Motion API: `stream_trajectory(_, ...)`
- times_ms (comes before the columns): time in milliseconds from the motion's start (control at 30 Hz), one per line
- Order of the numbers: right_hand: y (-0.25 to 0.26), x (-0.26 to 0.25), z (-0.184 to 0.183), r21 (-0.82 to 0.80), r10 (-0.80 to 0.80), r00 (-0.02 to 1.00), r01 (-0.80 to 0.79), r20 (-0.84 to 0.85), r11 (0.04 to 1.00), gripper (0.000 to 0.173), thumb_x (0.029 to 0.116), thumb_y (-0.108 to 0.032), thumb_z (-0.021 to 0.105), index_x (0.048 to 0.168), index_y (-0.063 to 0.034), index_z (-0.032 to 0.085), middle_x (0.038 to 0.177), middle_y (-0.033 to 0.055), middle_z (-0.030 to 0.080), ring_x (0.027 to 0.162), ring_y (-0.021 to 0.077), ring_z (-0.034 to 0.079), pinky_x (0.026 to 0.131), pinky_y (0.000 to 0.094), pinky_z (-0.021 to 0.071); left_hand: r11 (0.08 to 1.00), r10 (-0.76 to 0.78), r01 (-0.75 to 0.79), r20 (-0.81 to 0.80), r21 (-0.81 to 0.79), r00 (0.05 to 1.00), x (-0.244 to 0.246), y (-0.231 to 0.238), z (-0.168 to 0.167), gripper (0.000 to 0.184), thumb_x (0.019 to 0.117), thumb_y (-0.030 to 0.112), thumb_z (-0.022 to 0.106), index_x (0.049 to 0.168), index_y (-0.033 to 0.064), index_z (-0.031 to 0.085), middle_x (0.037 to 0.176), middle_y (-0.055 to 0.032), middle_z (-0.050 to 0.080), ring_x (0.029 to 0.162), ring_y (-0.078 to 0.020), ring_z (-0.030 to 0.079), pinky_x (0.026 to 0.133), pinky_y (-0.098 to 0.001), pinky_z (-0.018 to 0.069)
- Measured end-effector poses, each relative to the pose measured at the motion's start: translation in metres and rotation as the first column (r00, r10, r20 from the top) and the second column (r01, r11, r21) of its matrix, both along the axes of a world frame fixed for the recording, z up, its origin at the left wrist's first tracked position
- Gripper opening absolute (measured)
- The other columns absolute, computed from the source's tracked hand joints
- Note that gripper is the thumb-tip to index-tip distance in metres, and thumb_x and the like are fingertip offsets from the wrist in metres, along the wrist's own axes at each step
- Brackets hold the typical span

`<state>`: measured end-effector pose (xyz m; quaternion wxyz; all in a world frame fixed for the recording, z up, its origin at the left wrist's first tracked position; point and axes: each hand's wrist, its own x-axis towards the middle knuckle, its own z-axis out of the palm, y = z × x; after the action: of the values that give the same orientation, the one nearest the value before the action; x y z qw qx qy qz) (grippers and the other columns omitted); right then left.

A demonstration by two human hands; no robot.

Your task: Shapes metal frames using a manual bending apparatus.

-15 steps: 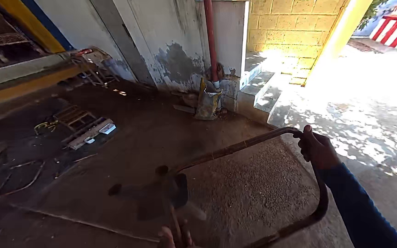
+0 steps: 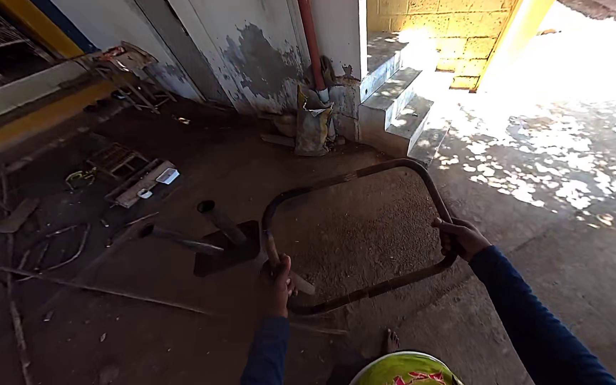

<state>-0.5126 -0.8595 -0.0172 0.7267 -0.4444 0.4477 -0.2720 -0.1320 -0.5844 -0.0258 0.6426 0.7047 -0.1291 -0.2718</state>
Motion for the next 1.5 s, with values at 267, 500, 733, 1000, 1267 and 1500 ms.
stream_trajectory(267, 0.032, -0.011, -0.058, -0.068, -0.271, 0.905, 0.263, -0.329, 0.962, 0.047, 0.0897, -0.055, 0.074, 0.094, -0.0097, 0.063, 0.056, -0.0006, 0.043, 0.04, 0.0117, 0.04, 0.038, 0.0309, 0.0426, 0.998, -0.053, 0.056, -0.1, 0.031, 0.994, -0.02, 0.008, -0.032, 0.03, 0.1007, 0.031, 0.068, 0.123, 0.0118, 0.061, 0.056, -0.0028, 0.042, 0.036, -0.014, 0.039, 0.033, -0.0298, 0.0405)
stream_trajectory(500, 0.042, -0.011, -0.027, -0.057, -0.347, 0.93, 0.342, -0.119, 0.938, 0.041, 0.0953, -0.047, 0.071, 0.089, -0.008, 0.061, 0.051, 0.0004, 0.039, 0.036, 0.0118, 0.037, 0.035, 0.0296, 0.04, 0.99, -0.112, -0.009, 0.826, 0.14, 0.553, -0.056, 0.022, 0.032, 0.071, 0.095, 0.048, 0.067, 0.138, -0.0071, 0.055, 0.139, -0.0274, 0.057, 0.129, -0.0383, 0.056, 0.11, -0.052, 0.0468)
stream_trajectory(733, 0.026, 0.017, -0.011, -0.141, -0.34, 0.936, 0.326, -0.094, 0.935, 0.044, 0.095, -0.05, 0.071, 0.089, -0.0078, 0.061, 0.052, 0.0005, 0.04, 0.036, 0.0124, 0.038, 0.035, 0.0312, 0.0418, 0.182, -0.98, 0.392, 0.132, 0.902, 0.149, -0.136, -0.069, 0.057, 0.095, 0.0815, 0.083, 0.059, 0.145, 0.0127, 0.055, 0.13, -0.012, 0.067, 0.12, -0.0305, 0.065, 0.103, -0.0558, 0.0498)
stream_trajectory(1000, 0.025, 0.007, -0.039, -0.119, -0.331, 0.937, 0.319, -0.107, 0.94, 0.046, 0.0935, -0.051, 0.072, 0.086, -0.0068, 0.063, 0.052, 0.0001, 0.042, 0.037, 0.0108, 0.038, 0.036, 0.0292, 0.0397, -0.011, -0.998, 0.352, -0.031, 0.936, 0.052, -0.17, -0.093, -0.014, 0.044, 0.0996, 0.045, 0.056, 0.119, 0.0073, 0.068, 0.118, -0.0176, 0.07, 0.114, -0.0345, 0.068, 0.092, -0.0577, 0.0543)
stream_trajectory(1267, 0.055, -0.102, -0.124, 0.02, -0.364, 0.829, 0.411, -0.424, 0.911, 0.081, 0.1015, -0.073, 0.03, 0.138, -0.0066, 0.058, 0.125, 0.0182, 0.068, 0.108, 0.0352, 0.068, 0.087, 0.057, 0.0542, -0.121, -0.992, 0.367, -0.124, 0.922, -0.014, -0.182, -0.081, -0.114, 0.037, 0.0996, 0.03, 0.054, 0.124, 0.0046, 0.065, 0.125, -0.0199, 0.068, 0.119, -0.0359, 0.066, 0.096, -0.0567, 0.0533)
stream_trajectory(1500, 0.199, -0.194, -0.22, 0.258, -0.176, 0.704, 0.463, -0.688, 0.848, 0.084, 0.0996, -0.076, 0.033, 0.128, -0.0022, 0.063, 0.112, 0.0216, 0.071, 0.094, 0.038, 0.071, 0.077, 0.058, 0.0566, -0.19, -0.97, 0.418, -0.236, 0.888, 0.059, -0.177, -0.042, -0.166, 0.037, 0.1002, 0.028, 0.053, 0.125, 0.0043, 0.065, 0.127, -0.0198, 0.067, 0.122, -0.036, 0.064, 0.099, -0.0568, 0.0523)
